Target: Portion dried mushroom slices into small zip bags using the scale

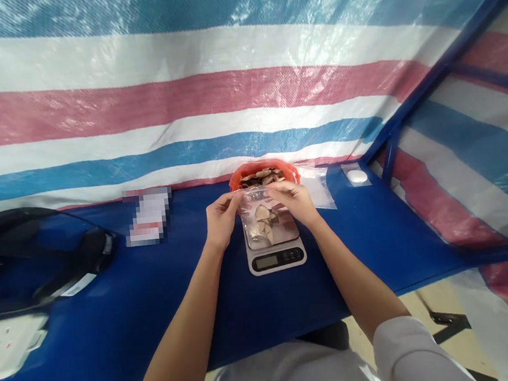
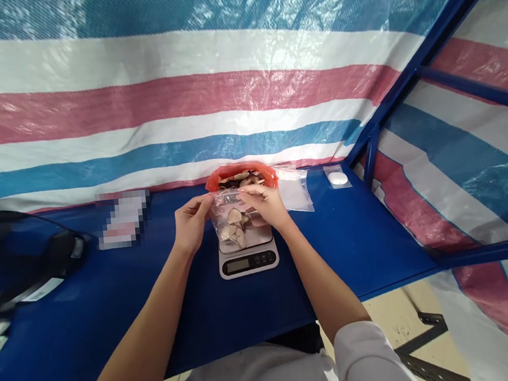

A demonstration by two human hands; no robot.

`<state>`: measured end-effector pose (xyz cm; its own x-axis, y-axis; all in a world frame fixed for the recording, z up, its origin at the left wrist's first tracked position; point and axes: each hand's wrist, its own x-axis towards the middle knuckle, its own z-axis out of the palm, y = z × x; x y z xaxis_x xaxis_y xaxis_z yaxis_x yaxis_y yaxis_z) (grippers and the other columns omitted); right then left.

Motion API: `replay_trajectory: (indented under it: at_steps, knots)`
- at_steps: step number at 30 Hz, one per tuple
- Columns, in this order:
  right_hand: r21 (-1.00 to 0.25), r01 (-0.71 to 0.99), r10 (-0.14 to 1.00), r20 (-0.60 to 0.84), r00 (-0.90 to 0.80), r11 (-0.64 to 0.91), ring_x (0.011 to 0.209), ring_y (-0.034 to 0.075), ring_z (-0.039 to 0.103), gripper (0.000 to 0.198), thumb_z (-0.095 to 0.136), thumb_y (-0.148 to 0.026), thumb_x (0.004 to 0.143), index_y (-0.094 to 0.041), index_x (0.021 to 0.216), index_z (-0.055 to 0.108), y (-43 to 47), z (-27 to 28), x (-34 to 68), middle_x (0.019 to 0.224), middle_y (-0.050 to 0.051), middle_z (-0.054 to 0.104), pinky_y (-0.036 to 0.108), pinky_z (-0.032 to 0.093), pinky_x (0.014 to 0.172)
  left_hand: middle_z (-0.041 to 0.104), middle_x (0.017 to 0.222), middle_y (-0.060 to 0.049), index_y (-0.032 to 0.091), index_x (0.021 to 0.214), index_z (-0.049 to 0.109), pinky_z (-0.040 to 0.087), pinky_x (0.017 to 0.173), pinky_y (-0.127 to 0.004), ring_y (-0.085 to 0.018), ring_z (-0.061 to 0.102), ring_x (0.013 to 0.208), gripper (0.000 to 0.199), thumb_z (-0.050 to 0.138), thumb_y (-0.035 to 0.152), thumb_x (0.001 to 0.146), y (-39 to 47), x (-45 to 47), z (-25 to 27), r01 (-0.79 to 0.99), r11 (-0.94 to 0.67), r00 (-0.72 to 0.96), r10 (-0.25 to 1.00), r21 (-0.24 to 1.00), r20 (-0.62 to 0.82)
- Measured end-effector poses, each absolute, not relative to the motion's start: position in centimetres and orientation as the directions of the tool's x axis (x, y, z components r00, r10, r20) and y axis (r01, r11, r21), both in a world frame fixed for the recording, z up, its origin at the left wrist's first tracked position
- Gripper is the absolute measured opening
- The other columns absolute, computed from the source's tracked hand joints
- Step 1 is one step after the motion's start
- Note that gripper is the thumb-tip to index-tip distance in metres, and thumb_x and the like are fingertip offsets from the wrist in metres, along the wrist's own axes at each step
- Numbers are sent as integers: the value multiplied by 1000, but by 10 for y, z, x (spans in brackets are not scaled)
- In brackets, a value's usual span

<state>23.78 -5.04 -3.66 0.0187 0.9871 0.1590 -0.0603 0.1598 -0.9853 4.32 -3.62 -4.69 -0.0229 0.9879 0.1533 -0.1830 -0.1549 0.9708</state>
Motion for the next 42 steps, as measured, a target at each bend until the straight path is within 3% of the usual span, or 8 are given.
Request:
replay_trajectory:
  at_steps: [8,12,16,21,25,33,38,42]
  knots:
    - [-968,3,965,249,-79,250,87,19,75,27,75,-44,80,-20,92,76,-22,-28,184,94,4,78,33,64,81,74,78,-4,15,87,75,54,57,-26,-15,66,63,41,79,54,74,-22,-2,-31,-117,-198,-157,971,973,178]
    - [-991,-41,983,133,-128,129,79,18,73,29,73,-47,81,-21,94,74,-7,-25,157,92,3,75,27,65,64,74,79,-6,14,86,73,56,62,-28,-16,67,65,40,75,53,77,-11,-26,-34,-17,-243,-204,950,970,234]
    - [-993,-43,987,115,-110,111,83,19,74,25,74,-42,81,-20,93,74,9,-27,142,89,4,75,24,64,61,74,101,-10,15,105,71,59,71,-30,-20,71,84,42,75,46,77,-11,-40,-46,164,-280,-280,906,946,317]
    - [-989,62,991,130,-40,132,85,21,75,18,67,-30,87,-20,99,75,28,-36,130,98,5,77,29,64,62,64,127,-14,18,119,67,59,86,-37,-25,66,110,37,67,36,86,-26,-41,-58,499,-452,-213,763,739,610]
    - [-958,212,981,195,-10,193,93,23,76,21,66,-26,88,-20,104,76,35,-39,128,105,6,78,36,65,78,65,128,-14,19,115,70,54,101,-45,-29,63,118,29,63,34,91,-31,-40,-66,628,-501,-40,744,596,667]
    - [-687,549,853,514,-97,476,116,23,70,34,59,-18,91,-25,121,74,2,-31,148,125,5,74,37,52,108,71,125,-13,22,109,75,56,98,-47,-31,66,116,29,56,37,93,-27,-41,-85,669,-480,116,821,567,559]
    - [-415,668,785,387,-484,617,134,25,59,37,52,-17,97,-19,129,70,-23,-37,145,138,10,67,39,48,113,73,121,-14,21,111,75,56,96,-48,-31,68,110,32,53,38,94,-25,-45,-86,700,-489,128,803,521,583]
    - [-256,706,749,298,-592,660,136,26,57,37,49,-18,100,-12,133,66,-24,-39,140,141,14,64,39,47,114,73,121,-15,18,113,75,56,97,-50,-33,68,110,36,51,38,95,-24,-48,-87,717,-499,160,798,487,581]
